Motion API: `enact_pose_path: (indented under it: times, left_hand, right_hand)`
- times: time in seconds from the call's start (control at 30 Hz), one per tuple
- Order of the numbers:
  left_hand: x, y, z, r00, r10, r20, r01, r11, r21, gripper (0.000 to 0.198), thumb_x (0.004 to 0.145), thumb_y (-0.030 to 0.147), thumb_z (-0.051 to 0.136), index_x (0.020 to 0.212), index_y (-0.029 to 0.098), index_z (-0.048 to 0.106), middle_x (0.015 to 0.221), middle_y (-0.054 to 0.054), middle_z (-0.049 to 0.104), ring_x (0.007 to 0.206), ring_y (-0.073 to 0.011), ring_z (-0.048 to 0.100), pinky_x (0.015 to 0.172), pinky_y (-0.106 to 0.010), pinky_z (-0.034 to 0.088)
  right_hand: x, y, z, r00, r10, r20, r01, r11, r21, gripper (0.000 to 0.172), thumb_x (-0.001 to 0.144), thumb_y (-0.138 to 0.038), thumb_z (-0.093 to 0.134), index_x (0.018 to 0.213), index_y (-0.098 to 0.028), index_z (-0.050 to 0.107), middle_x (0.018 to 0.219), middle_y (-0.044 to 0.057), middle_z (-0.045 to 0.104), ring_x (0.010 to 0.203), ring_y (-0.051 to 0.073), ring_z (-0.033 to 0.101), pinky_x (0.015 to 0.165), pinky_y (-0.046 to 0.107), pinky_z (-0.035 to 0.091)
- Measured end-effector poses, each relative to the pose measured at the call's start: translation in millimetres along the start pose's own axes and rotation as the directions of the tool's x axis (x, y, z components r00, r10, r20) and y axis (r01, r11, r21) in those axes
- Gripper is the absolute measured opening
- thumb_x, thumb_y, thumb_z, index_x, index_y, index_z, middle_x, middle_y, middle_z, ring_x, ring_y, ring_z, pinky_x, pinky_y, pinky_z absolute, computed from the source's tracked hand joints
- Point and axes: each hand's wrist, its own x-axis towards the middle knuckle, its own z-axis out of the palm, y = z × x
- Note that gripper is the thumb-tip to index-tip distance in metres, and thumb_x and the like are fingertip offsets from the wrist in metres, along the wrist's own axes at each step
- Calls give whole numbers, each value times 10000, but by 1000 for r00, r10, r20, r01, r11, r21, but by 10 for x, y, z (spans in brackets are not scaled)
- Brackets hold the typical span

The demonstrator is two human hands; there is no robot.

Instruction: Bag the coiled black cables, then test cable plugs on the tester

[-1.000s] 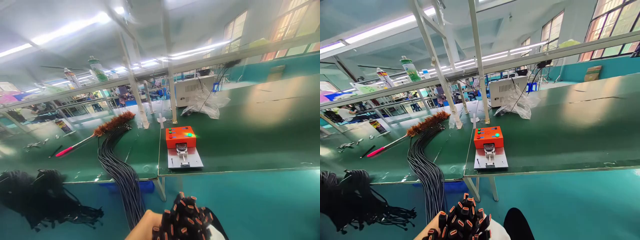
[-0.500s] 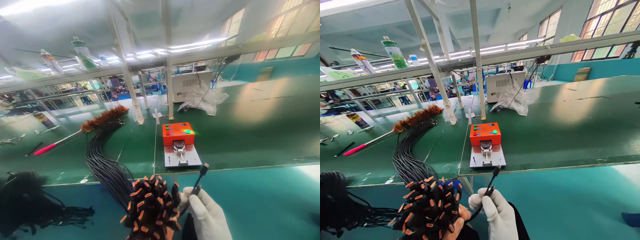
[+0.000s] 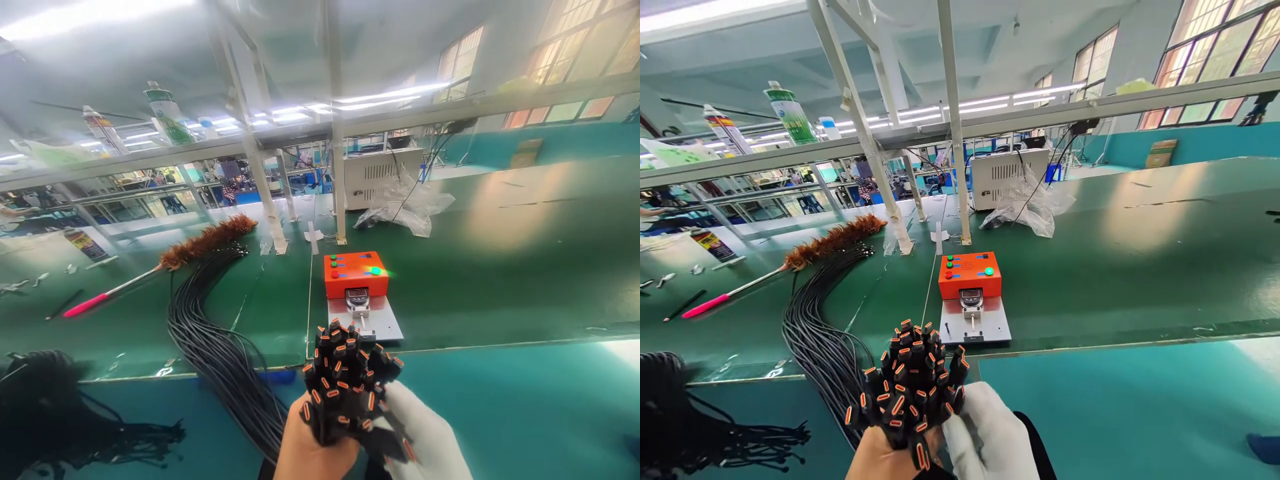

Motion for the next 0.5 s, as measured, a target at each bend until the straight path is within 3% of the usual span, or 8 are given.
enact_pose_path:
  times: [0.07,0.2,0.3,0.37,0.43,0.5]
  left_hand:
    - [25,-55,10,999,-25,21,26,998,-54,167,544,230,757,696,164,729,762,-57,719,767,-254,652,732,-328,530]
    - [133,-148,22,999,-44,32,49,988,-147,116,566,264,741,568,164,682,563,-36,667,677,-256,652,636,-353,540]
    - [100,-150,-15,1000,4,24,-1,993,-114,105,562,245,740,550,170,668,552,-28,666,644,-244,649,593,-320,532]
    - [0,-132,-88,999,47,12,-46,995,-92,102,569,240,746,620,175,686,645,-35,701,703,-248,658,621,-304,532]
    - [-114,-120,-197,998,65,-14,-66,994,-86,161,616,261,740,752,184,702,805,-49,725,832,-256,657,699,-306,530]
    - [-199,-127,-316,998,65,-23,-67,994,-89,203,703,300,699,870,186,682,953,-61,707,917,-233,637,769,-331,521]
  right_hand:
    - [-3,-9,-32,999,-31,31,32,999,-34,152,761,-365,559,732,-248,650,706,24,635,601,166,557,636,239,465]
    - [-23,-15,-126,967,-86,239,137,969,-207,173,791,-322,513,784,-239,665,708,22,657,638,177,588,579,232,446]
    - [-66,6,-126,974,-134,185,173,961,-216,199,801,-342,501,762,-230,661,708,30,654,649,183,590,589,244,448]
    - [-88,41,-89,993,-107,48,112,987,-112,202,786,-381,530,762,-223,652,692,31,634,632,179,572,583,251,445]
    - [-88,87,-44,997,70,-25,-66,987,143,228,780,-419,549,742,-206,624,662,29,614,624,175,565,588,260,457]
    - [-72,137,-5,974,226,32,-215,860,463,264,787,-440,554,716,-188,593,695,39,628,687,184,590,661,288,485]
